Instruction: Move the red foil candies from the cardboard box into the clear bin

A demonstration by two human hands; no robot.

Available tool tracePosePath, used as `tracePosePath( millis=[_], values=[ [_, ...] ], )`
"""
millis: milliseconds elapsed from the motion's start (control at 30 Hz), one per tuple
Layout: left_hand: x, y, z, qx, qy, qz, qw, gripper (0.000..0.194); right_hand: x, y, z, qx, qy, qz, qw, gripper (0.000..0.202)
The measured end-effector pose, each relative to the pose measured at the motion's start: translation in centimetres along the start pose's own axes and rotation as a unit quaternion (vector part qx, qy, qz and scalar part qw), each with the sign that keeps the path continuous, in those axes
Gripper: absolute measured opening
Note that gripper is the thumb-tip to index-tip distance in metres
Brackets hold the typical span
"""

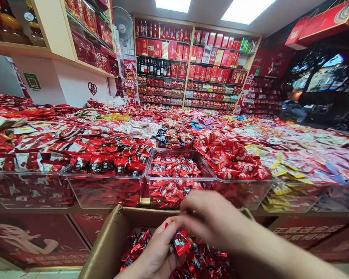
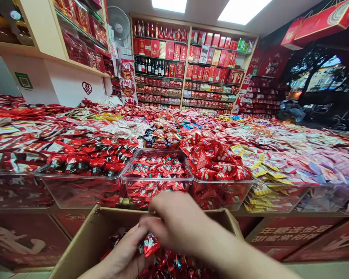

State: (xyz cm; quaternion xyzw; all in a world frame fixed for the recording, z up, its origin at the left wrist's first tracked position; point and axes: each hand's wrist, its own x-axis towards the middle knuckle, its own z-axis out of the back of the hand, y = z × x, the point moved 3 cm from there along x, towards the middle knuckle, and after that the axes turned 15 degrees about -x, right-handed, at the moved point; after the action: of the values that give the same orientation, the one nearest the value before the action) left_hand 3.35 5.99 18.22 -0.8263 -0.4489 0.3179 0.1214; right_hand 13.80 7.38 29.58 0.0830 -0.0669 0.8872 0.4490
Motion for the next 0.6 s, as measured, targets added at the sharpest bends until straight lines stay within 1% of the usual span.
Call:
tracePosePath(
  millis=[33,100,133,167,233,300,367,433,467,500,533,600],
  values=[
    [0.1,0.1,0.0,-0.019,-0.003,0.003,1.0,0.021,-1.6,0.9,-1.2,0.045,0.003,0.036,0.998,0.021],
    [0.2,0.3,0.1,-0.048,-0.01,0.005,0.999,0.021,-3.7,1.8,-3.7,0.117,-0.006,0.068,0.991,0.03],
    [0.3,0.4,0.2,-0.052,-0.017,0.002,0.999,0.021,-4.2,1.7,-4.8,0.149,-0.014,0.07,0.986,0.03],
    [0.4,0.5,0.2,-0.047,-0.022,-0.001,0.999,0.02,-4.5,1.4,-5.7,0.181,-0.023,0.063,0.981,0.024],
    [0.5,0.6,0.1,-0.024,-0.021,-0.003,0.999,0.02,-4.5,0.4,-7.0,0.241,-0.04,0.022,0.969,0.01],
    [0.5,0.7,-0.3,-0.005,-0.019,0.007,1.0,0.021,-4.4,-0.9,-7.7,0.294,-0.044,-0.035,0.954,0.012],
    [0.5,0.6,-0.6,0.002,-0.022,0.01,1.0,0.02,-4.4,-1.6,-7.9,0.333,-0.04,-0.066,0.94,0.014],
    [0.5,0.5,-0.7,0.004,-0.028,0.003,1.0,0.019,-4.6,-1.6,-7.8,0.348,-0.04,-0.041,0.936,0.03],
    [0.5,0.4,-0.8,0.005,-0.027,0.0,1.0,0.02,-4.8,-1.4,-7.7,0.341,-0.044,-0.023,0.939,0.039],
    [0.4,0.3,-0.8,0.01,-0.024,-0.001,1.0,0.02,-4.9,-1.1,-7.6,0.325,-0.05,-0.01,0.944,0.042],
    [0.3,0.3,-0.9,0.017,-0.018,0.002,1.0,0.022,-5.0,-0.9,-7.6,0.307,-0.055,-0.004,0.95,0.039],
    [0.1,0.3,-1.0,0.037,-0.001,0.011,0.999,0.025,-5.2,-0.6,-7.6,0.29,-0.067,-0.013,0.954,0.027]
  ],
)
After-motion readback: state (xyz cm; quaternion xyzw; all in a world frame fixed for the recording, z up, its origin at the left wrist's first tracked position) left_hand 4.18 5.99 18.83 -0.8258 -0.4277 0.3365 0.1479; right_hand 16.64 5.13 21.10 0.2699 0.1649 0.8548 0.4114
